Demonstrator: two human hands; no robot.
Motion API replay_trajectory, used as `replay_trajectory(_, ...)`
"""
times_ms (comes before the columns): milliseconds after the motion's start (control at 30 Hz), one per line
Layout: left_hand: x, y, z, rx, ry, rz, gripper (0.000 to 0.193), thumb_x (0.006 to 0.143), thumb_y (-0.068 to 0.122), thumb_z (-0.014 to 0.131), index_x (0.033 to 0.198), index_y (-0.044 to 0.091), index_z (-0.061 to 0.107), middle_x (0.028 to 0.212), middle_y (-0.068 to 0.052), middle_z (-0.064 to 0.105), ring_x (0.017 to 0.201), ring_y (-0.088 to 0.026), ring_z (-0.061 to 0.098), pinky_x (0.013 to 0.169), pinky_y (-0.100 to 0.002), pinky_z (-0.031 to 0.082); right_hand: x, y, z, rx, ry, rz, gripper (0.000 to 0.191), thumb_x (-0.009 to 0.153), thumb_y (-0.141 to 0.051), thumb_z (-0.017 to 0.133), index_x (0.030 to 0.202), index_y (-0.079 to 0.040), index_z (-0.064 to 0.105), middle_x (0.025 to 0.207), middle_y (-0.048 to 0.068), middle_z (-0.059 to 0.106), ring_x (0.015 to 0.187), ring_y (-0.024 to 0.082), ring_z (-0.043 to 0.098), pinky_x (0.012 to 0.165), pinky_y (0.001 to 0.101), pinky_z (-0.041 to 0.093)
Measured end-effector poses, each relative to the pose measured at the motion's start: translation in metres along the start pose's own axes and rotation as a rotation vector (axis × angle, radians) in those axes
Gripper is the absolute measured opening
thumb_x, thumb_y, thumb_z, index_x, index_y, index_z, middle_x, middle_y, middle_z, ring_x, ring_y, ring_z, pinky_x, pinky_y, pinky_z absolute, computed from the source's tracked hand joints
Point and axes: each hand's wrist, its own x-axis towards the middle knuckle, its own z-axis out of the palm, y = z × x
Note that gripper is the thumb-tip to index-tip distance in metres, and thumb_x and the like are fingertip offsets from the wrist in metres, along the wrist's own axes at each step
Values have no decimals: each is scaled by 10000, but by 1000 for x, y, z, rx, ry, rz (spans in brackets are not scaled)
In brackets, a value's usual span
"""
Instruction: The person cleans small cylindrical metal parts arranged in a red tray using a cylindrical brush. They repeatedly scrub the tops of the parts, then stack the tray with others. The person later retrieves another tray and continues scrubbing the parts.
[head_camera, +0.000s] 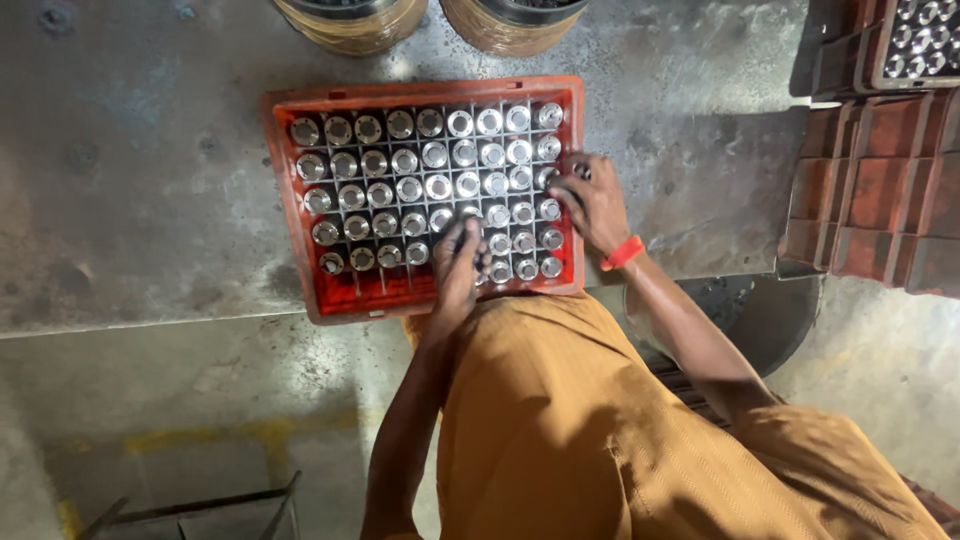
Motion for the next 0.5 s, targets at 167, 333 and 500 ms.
replay_trajectory(167,1,0,-3,-38,4,-32,220,998,242,625,1182,121,632,779,41,549,608,-50,489,477,-198,378,27,18,21,31,6,187,138,847,-145,839,951,-67,793,1058,167,585,1035,348,546,901,457,457)
replay_trajectory(333,-4,4,6,16,-75,48,224,1081,257,586,1196,76,648,787,15,581,605,-64,491,471,-207,381,27,11,10,144,36,218,143,891,-152,809,999,-61,782,1030,130,673,1007,314,621,916,438,474)
replay_trajectory(500,-9,0,22,344,-66,104,322,1045,248,564,1356,165,580,767,45,588,619,-21,499,483,-176,389,-12,-39,12,698,-279,491,234,1009,-244,665,1184,-110,745,1085,37,753,956,116,680,848,289,547)
